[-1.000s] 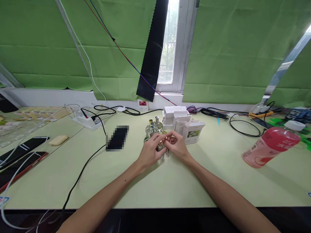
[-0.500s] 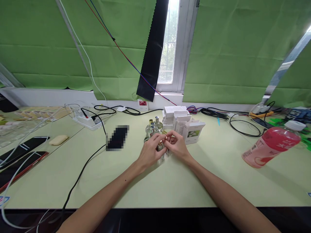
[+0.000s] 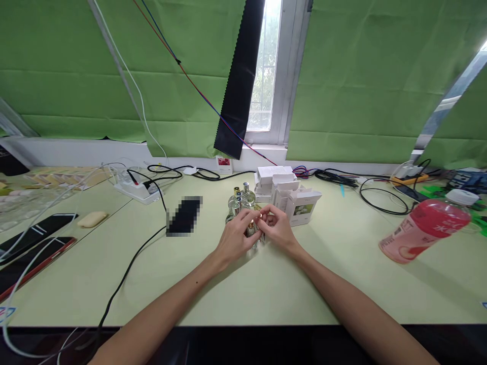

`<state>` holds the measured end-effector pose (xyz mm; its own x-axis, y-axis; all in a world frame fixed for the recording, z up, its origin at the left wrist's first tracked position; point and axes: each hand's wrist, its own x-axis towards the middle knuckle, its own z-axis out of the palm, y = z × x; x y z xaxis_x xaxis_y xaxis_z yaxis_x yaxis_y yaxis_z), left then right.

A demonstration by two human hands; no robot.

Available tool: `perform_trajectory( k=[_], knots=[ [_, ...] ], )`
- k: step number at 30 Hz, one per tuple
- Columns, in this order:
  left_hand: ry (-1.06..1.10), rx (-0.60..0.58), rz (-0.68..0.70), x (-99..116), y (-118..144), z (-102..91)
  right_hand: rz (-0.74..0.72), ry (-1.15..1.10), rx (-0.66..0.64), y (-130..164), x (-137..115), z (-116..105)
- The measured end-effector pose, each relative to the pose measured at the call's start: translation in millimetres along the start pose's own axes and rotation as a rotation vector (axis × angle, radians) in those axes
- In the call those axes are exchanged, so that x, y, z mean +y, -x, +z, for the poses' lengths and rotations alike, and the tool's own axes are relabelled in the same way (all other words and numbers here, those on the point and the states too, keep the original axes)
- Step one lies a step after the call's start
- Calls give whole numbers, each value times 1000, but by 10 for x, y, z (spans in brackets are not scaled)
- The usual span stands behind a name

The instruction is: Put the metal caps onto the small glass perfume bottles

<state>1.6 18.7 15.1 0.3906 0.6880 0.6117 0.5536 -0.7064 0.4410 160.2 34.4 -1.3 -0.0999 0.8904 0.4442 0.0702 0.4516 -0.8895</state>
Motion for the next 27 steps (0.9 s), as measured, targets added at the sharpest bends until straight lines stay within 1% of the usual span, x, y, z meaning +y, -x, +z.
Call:
perform_trajectory(
  k=[7, 14, 19, 27],
  knots=[
    [7, 3, 2, 8, -3, -2, 2, -6, -11, 0, -28, -8],
    [11, -3, 1, -7, -3, 3, -14, -68, -47, 17, -37, -45],
    [-6, 9, 12, 1, -5, 1, -3, -111, -41, 18, -29, -42],
    [-12, -13, -3, -2, -3, -4, 17, -157, -20, 11, -23, -32]
  ],
)
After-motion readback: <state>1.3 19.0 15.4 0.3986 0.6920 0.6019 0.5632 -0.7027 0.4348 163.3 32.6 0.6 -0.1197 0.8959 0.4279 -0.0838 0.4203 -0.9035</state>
